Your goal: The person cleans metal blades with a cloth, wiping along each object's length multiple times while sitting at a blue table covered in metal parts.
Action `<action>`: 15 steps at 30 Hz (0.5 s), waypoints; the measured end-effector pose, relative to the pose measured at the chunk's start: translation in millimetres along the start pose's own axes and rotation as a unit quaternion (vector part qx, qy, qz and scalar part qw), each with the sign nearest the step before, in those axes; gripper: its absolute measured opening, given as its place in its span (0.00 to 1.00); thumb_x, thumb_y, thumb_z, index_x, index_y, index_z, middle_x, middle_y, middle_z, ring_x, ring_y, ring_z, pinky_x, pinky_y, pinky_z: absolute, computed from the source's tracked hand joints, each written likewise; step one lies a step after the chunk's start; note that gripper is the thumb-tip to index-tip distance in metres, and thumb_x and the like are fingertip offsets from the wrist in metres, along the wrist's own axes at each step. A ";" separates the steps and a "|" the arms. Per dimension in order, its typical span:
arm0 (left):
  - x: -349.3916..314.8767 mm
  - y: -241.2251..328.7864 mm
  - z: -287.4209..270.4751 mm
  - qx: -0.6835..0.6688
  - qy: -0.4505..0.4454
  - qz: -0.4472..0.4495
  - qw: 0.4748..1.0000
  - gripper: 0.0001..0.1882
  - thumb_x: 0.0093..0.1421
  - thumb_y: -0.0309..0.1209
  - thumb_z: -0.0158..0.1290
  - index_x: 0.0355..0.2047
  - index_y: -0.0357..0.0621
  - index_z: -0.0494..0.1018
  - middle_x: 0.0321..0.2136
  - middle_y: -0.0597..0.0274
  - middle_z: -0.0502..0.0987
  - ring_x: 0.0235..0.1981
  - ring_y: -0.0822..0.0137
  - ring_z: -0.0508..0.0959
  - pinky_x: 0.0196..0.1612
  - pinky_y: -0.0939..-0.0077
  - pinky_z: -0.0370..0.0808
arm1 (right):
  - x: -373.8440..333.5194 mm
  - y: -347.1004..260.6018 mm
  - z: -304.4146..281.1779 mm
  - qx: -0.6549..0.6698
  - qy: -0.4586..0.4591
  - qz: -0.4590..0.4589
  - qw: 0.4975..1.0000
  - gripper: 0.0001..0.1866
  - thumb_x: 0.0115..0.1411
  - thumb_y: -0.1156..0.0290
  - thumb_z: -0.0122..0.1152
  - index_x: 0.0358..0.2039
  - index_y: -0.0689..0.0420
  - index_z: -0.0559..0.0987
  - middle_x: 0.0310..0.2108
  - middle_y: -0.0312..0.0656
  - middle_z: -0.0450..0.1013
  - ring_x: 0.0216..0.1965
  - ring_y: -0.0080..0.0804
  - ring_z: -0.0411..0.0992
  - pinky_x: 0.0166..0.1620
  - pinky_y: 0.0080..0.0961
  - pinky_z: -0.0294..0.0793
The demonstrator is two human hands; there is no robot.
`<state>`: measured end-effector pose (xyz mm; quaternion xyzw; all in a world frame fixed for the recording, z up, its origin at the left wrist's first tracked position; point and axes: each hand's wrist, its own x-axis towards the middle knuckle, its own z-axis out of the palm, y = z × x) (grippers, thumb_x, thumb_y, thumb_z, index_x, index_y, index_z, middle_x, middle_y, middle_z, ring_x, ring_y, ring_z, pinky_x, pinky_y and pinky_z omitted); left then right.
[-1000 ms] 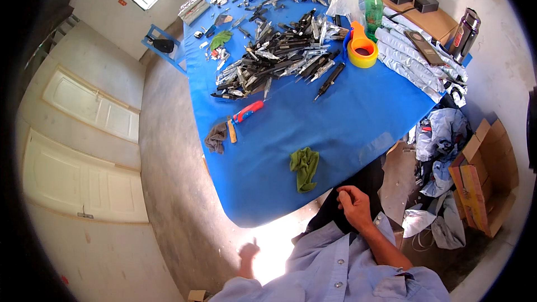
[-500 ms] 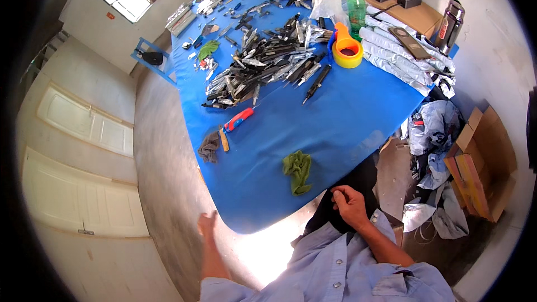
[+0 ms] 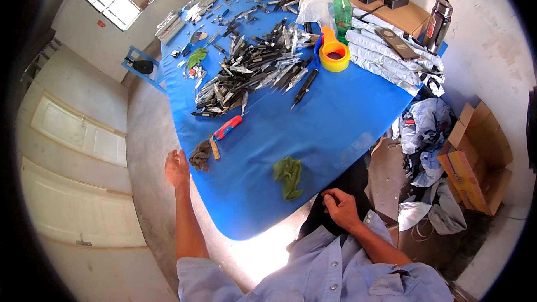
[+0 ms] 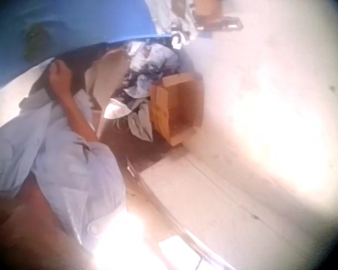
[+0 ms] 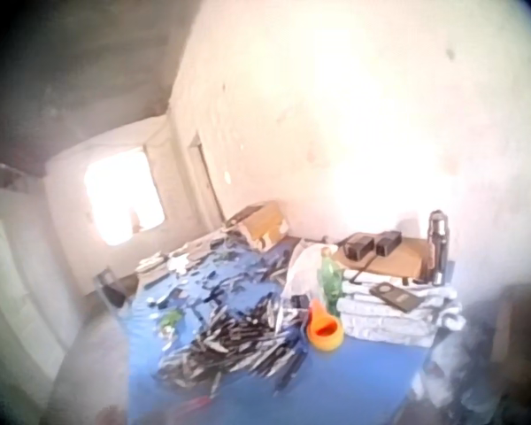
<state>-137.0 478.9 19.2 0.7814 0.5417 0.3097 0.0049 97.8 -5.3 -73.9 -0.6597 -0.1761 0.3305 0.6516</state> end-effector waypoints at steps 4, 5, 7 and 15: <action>35.9 15.9 36.7 0.042 0.051 0.062 0.996 0.24 0.63 0.47 0.61 0.47 0.38 0.81 0.39 0.50 0.85 0.42 0.47 0.84 0.48 0.55 0.79 | 0.2 1.7 3.6 -0.002 -0.006 -0.008 1.000 0.10 0.69 0.71 0.61 0.43 0.64 0.84 0.27 0.39 0.80 0.25 0.23 0.79 0.30 0.23 0.78; 49.6 23.2 43.5 0.036 0.069 0.057 0.995 0.24 0.63 0.48 0.61 0.45 0.39 0.82 0.38 0.49 0.85 0.43 0.47 0.84 0.49 0.55 0.78 | 0.9 2.5 4.6 -0.003 -0.011 -0.012 1.000 0.10 0.69 0.71 0.61 0.43 0.64 0.84 0.27 0.39 0.81 0.25 0.23 0.79 0.30 0.23 0.79; 80.2 103.9 41.7 -0.007 0.017 -0.063 0.998 0.24 0.61 0.51 0.61 0.40 0.40 0.84 0.35 0.47 0.85 0.43 0.47 0.84 0.48 0.53 0.78 | 0.8 -3.1 3.7 -0.006 -0.008 -0.001 1.000 0.10 0.69 0.71 0.61 0.43 0.64 0.84 0.27 0.39 0.81 0.26 0.23 0.79 0.31 0.23 0.79; 35.3 461.3 -46.1 -0.587 -0.055 0.304 0.748 0.15 0.61 0.40 0.64 0.26 0.41 0.82 0.21 0.64 0.78 0.25 0.68 0.77 0.28 0.66 0.74 | 7.5 4.8 13.7 -0.013 -0.001 0.008 1.000 0.10 0.70 0.71 0.61 0.43 0.65 0.84 0.28 0.38 0.80 0.27 0.21 0.77 0.30 0.23 0.78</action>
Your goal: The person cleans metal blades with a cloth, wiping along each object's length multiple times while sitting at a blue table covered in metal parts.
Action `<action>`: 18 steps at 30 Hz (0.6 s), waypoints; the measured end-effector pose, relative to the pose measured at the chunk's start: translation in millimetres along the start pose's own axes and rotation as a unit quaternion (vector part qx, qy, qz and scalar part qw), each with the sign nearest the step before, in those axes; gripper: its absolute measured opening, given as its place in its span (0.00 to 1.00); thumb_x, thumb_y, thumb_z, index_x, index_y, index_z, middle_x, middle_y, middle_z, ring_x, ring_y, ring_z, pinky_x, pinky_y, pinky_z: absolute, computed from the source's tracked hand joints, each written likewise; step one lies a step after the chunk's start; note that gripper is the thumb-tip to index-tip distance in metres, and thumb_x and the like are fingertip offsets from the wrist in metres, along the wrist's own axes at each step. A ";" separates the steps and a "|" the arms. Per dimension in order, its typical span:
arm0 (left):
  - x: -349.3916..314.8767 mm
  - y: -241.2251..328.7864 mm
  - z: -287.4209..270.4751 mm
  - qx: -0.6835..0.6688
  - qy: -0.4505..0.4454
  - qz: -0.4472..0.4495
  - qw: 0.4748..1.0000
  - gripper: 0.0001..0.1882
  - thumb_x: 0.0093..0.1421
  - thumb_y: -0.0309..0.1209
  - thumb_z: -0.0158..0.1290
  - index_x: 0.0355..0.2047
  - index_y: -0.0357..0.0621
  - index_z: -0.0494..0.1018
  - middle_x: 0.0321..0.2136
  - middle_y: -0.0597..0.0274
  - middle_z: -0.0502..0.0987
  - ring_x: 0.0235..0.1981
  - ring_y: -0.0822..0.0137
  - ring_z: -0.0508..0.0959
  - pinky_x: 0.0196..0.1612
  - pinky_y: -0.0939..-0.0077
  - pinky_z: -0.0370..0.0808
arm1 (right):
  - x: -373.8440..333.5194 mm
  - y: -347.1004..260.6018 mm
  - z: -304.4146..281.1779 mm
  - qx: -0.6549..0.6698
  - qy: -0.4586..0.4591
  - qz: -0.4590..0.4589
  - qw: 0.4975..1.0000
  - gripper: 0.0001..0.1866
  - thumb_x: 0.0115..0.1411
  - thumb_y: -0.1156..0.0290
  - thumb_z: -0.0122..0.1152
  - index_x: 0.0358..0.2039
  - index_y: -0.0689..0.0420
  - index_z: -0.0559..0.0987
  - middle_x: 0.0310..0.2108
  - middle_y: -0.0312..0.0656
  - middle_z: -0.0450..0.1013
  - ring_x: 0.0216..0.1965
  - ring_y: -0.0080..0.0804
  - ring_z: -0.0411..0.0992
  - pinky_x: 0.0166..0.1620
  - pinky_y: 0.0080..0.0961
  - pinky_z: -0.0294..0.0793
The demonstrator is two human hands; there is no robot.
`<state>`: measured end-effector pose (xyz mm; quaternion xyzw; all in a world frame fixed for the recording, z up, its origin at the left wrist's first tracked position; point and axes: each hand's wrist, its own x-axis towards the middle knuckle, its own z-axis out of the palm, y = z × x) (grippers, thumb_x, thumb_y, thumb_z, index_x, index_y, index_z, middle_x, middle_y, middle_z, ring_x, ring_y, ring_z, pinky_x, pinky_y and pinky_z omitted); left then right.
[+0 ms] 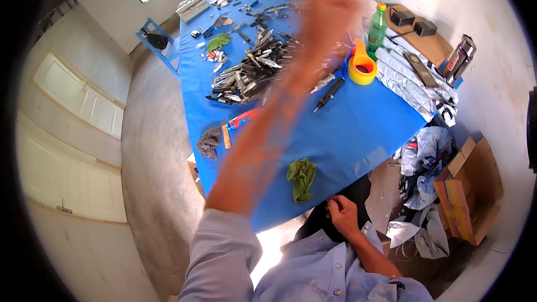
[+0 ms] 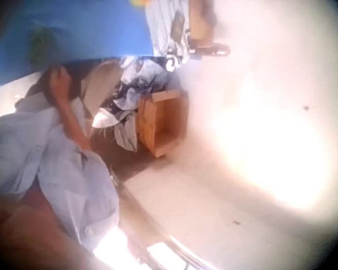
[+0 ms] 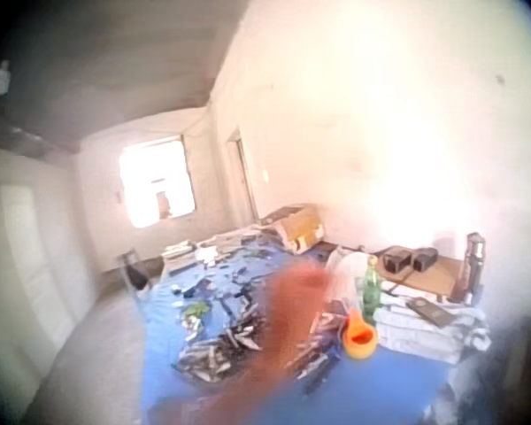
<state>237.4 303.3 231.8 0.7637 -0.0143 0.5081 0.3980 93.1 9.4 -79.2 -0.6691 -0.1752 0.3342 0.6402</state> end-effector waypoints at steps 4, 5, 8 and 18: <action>-160.9 86.9 74.0 -0.158 -0.323 0.045 0.932 0.14 0.62 0.39 0.62 0.25 0.42 0.80 0.20 0.64 0.77 0.24 0.68 0.75 0.28 0.65 0.72 | -3.1 -14.1 -4.2 -0.046 0.042 0.036 0.997 0.10 0.70 0.72 0.61 0.42 0.65 0.84 0.27 0.37 0.80 0.27 0.20 0.77 0.30 0.22 0.77; -213.2 93.3 64.3 -0.165 -0.397 0.013 0.903 0.14 0.63 0.38 0.62 0.25 0.42 0.80 0.20 0.64 0.76 0.24 0.68 0.75 0.28 0.65 0.72 | -4.7 -14.7 0.1 -0.050 0.052 0.052 0.996 0.10 0.70 0.72 0.61 0.42 0.66 0.84 0.27 0.37 0.79 0.26 0.20 0.77 0.30 0.22 0.77; -347.8 90.5 -21.1 -0.121 -0.519 -0.185 0.826 0.14 0.63 0.37 0.61 0.24 0.43 0.78 0.20 0.64 0.75 0.24 0.67 0.74 0.28 0.65 0.71 | -2.6 6.5 -0.6 -0.034 0.000 -0.022 0.999 0.08 0.71 0.74 0.59 0.43 0.66 0.82 0.28 0.37 0.79 0.23 0.20 0.73 0.28 0.20 0.74; -422.3 39.2 -610.3 0.372 0.098 -0.316 0.867 0.15 0.66 0.34 0.56 0.22 0.45 0.73 0.19 0.65 0.72 0.22 0.65 0.70 0.27 0.64 0.69 | -1.3 24.6 -1.1 -0.095 -0.016 -0.159 0.983 0.08 0.70 0.74 0.61 0.42 0.65 0.83 0.26 0.37 0.79 0.23 0.19 0.75 0.27 0.20 0.75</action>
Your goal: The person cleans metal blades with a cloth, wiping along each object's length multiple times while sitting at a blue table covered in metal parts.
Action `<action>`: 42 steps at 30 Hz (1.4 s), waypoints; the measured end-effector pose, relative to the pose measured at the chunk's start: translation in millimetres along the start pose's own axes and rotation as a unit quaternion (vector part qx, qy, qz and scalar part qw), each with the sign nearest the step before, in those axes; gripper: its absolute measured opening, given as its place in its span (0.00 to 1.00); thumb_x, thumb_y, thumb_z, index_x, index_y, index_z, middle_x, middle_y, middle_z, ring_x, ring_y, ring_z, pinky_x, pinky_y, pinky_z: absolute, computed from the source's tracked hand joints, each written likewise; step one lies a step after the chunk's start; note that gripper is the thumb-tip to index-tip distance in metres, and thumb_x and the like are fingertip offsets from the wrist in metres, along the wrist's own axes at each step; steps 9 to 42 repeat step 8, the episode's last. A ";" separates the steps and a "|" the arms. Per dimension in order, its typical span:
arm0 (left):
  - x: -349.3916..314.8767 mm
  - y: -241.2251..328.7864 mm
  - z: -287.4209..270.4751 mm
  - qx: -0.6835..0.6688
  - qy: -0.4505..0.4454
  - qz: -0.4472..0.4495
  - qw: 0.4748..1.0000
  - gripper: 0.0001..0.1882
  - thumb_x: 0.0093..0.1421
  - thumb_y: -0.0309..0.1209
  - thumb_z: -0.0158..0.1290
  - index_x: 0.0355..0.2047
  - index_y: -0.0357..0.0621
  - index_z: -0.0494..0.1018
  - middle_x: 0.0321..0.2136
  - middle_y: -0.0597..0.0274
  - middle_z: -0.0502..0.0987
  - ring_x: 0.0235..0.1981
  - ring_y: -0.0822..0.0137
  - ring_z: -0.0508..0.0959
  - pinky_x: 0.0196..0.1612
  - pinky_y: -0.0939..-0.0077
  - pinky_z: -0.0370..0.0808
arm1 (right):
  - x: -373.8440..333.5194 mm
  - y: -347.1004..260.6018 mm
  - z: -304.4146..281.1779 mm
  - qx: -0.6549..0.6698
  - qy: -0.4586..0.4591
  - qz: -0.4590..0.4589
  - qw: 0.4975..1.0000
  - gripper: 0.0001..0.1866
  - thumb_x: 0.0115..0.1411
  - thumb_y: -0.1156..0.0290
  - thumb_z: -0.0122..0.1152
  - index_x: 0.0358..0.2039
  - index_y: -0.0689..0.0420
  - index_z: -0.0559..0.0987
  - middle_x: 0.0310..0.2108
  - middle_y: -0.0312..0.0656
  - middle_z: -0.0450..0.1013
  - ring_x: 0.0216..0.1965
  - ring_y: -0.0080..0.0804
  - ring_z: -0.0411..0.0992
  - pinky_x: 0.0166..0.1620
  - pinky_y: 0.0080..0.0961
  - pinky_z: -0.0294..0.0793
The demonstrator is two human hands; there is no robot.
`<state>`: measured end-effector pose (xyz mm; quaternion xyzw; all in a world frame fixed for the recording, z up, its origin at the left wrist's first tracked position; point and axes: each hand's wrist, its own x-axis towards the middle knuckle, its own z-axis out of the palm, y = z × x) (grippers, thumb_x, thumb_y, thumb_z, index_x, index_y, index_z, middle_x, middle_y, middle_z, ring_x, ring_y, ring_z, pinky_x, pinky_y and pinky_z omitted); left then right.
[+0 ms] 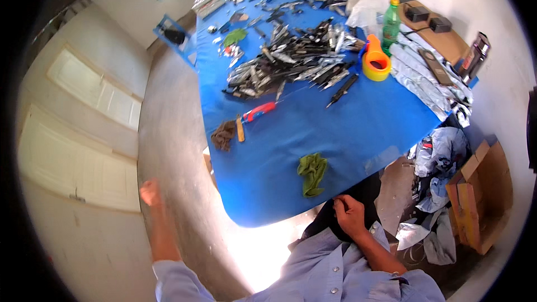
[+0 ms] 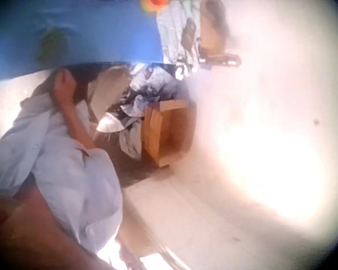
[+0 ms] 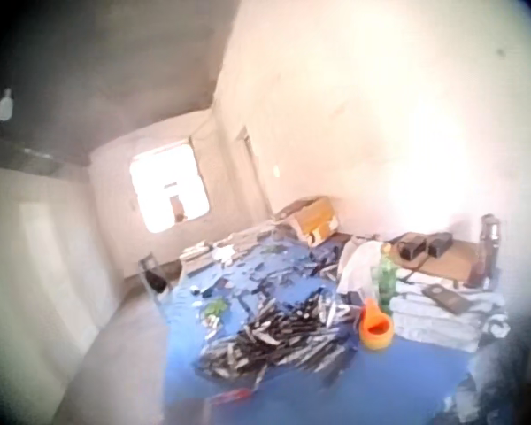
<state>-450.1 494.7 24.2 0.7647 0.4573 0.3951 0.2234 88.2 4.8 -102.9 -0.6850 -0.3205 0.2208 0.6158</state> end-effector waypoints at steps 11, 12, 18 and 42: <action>231.1 130.6 100.7 0.463 0.025 -0.092 0.881 0.32 0.64 0.62 0.56 0.46 0.44 0.84 0.46 0.42 0.83 0.49 0.48 0.82 0.54 0.49 0.77 | -6.0 -11.9 5.9 0.017 0.061 0.044 0.997 0.06 0.67 0.76 0.62 0.40 0.63 0.85 0.25 0.39 0.81 0.23 0.26 0.78 0.28 0.24 0.75; 231.1 130.6 100.7 0.463 0.025 -0.092 0.881 0.32 0.64 0.62 0.56 0.46 0.44 0.84 0.46 0.42 0.83 0.49 0.48 0.82 0.54 0.49 0.77 | -6.0 -11.9 5.9 0.017 0.061 0.044 0.997 0.06 0.67 0.76 0.62 0.40 0.63 0.85 0.25 0.39 0.81 0.23 0.26 0.78 0.28 0.24 0.75; 231.1 130.6 100.7 0.463 0.025 -0.092 0.881 0.32 0.64 0.62 0.56 0.46 0.44 0.84 0.46 0.42 0.83 0.49 0.48 0.82 0.54 0.49 0.77 | -6.0 -11.9 5.9 0.017 0.061 0.044 0.997 0.06 0.67 0.76 0.62 0.40 0.63 0.85 0.25 0.39 0.81 0.23 0.26 0.78 0.28 0.24 0.75; 231.1 130.6 100.7 0.463 0.025 -0.092 0.881 0.32 0.64 0.62 0.56 0.46 0.44 0.84 0.46 0.42 0.83 0.49 0.48 0.82 0.54 0.49 0.77 | -6.0 -11.9 5.9 0.017 0.061 0.044 0.997 0.06 0.67 0.76 0.62 0.40 0.63 0.85 0.25 0.39 0.81 0.23 0.26 0.78 0.28 0.24 0.75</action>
